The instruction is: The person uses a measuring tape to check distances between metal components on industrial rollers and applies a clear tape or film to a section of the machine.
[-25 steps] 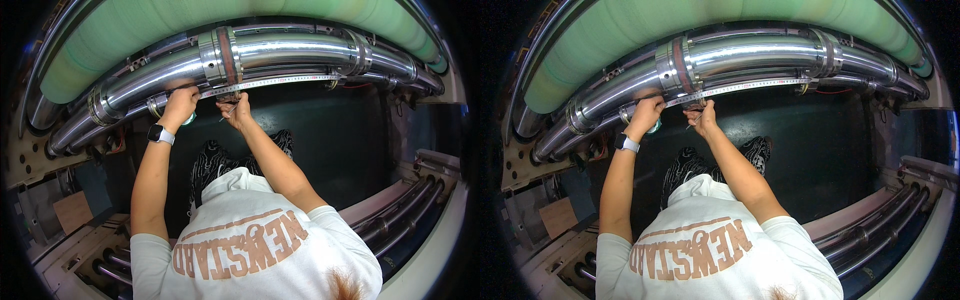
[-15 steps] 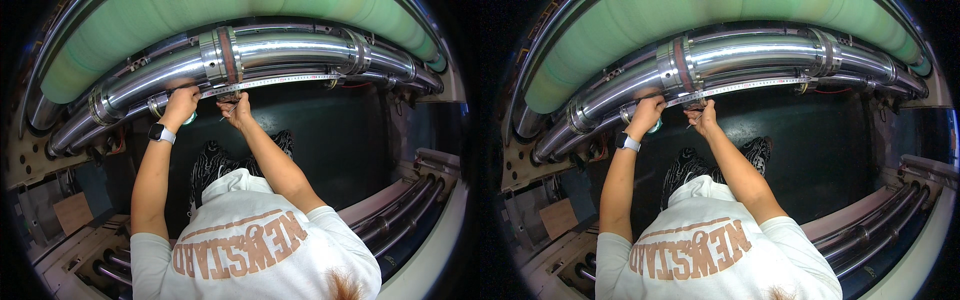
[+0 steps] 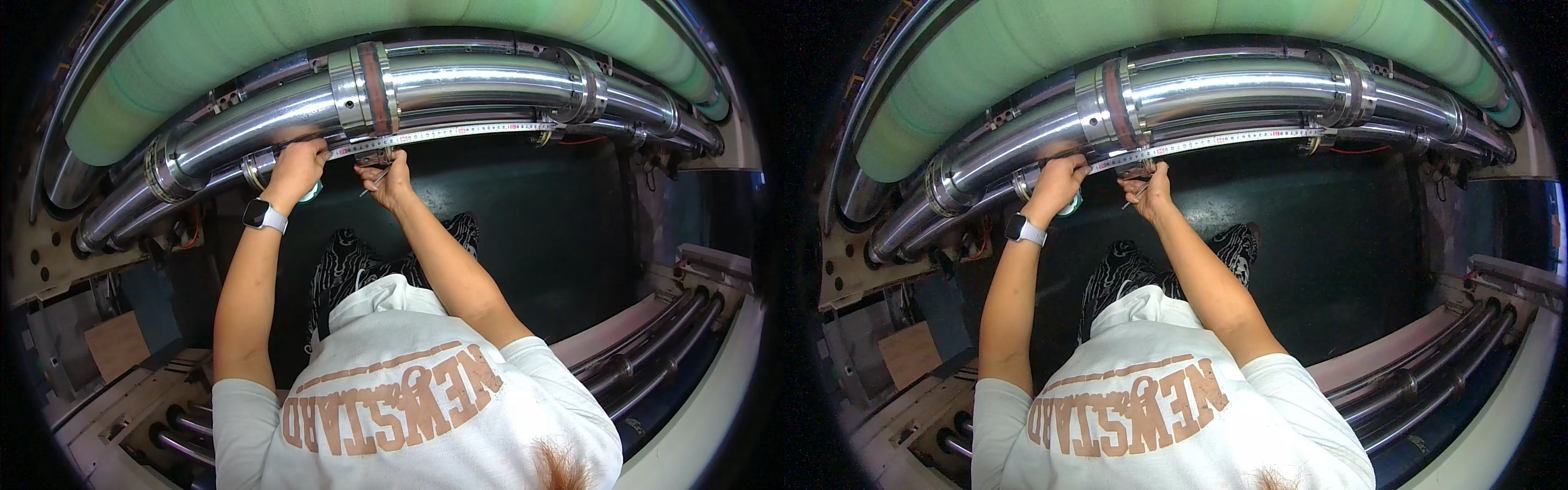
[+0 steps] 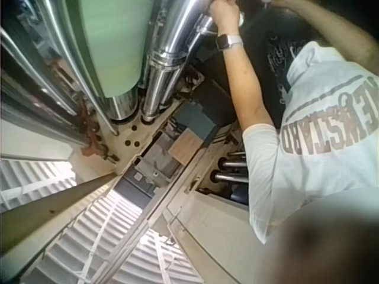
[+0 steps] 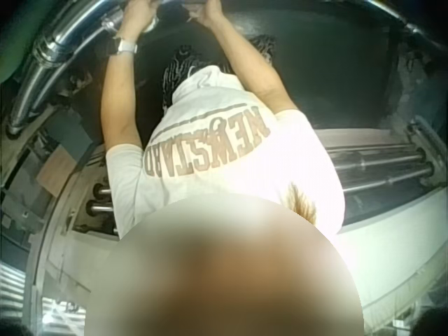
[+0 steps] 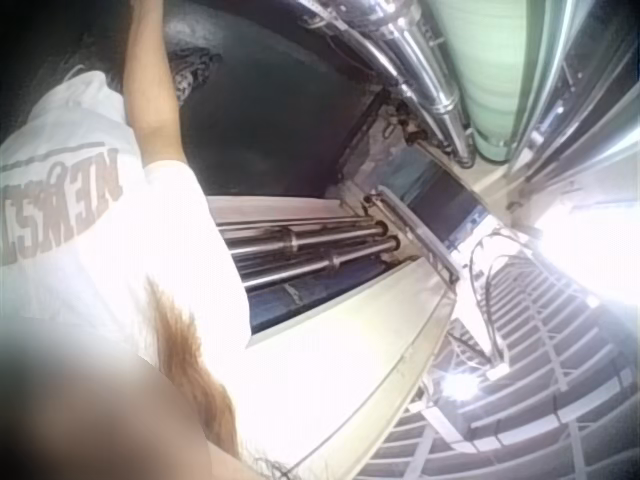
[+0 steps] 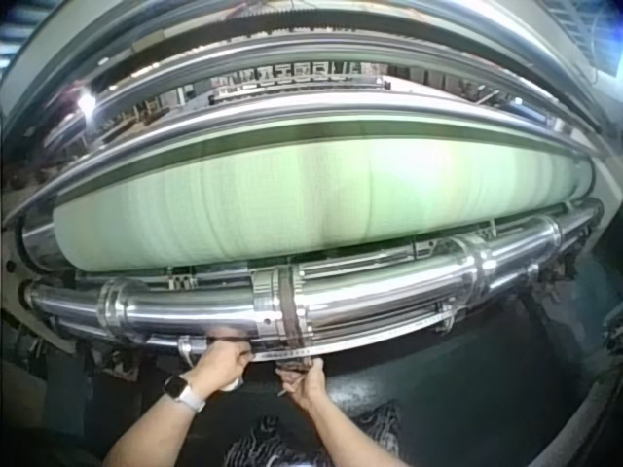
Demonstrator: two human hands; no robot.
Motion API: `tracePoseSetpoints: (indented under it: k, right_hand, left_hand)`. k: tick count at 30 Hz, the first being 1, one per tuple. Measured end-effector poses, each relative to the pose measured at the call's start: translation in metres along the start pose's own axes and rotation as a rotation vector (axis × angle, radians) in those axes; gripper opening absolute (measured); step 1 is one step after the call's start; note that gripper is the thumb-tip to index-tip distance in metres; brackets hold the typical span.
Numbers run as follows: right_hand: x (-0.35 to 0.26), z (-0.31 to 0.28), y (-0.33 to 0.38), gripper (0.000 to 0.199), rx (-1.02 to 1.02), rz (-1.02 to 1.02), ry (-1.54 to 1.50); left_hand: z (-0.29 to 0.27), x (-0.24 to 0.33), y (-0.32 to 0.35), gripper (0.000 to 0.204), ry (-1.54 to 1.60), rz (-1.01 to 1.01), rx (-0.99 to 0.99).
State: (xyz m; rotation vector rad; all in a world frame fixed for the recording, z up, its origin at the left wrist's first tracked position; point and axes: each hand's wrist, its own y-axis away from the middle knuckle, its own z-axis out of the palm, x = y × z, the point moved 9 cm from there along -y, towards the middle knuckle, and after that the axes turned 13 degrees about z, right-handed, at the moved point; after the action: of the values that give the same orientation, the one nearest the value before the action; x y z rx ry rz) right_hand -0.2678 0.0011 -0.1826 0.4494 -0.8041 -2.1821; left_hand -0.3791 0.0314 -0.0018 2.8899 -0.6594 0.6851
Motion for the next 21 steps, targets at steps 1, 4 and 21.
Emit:
tracePoseSetpoints:
  k: [1, 4, 21]
  right_hand:
    - [-0.001, 0.001, 0.002, 0.059, 0.011, -0.007, 0.007]
    - [-0.001, 0.005, 0.008, 0.058, 0.030, -0.033, 0.022]
    - [0.001, 0.001, -0.001, 0.065, -0.019, 0.029, 0.012]
  left_hand:
    - [0.000, 0.000, 0.000, 0.015, -0.001, 0.000, -0.001]
    - [-0.001, -0.001, 0.001, 0.015, 0.009, -0.025, -0.002]
    - [0.000, -0.001, -0.001, 0.016, -0.009, -0.019, -0.016]
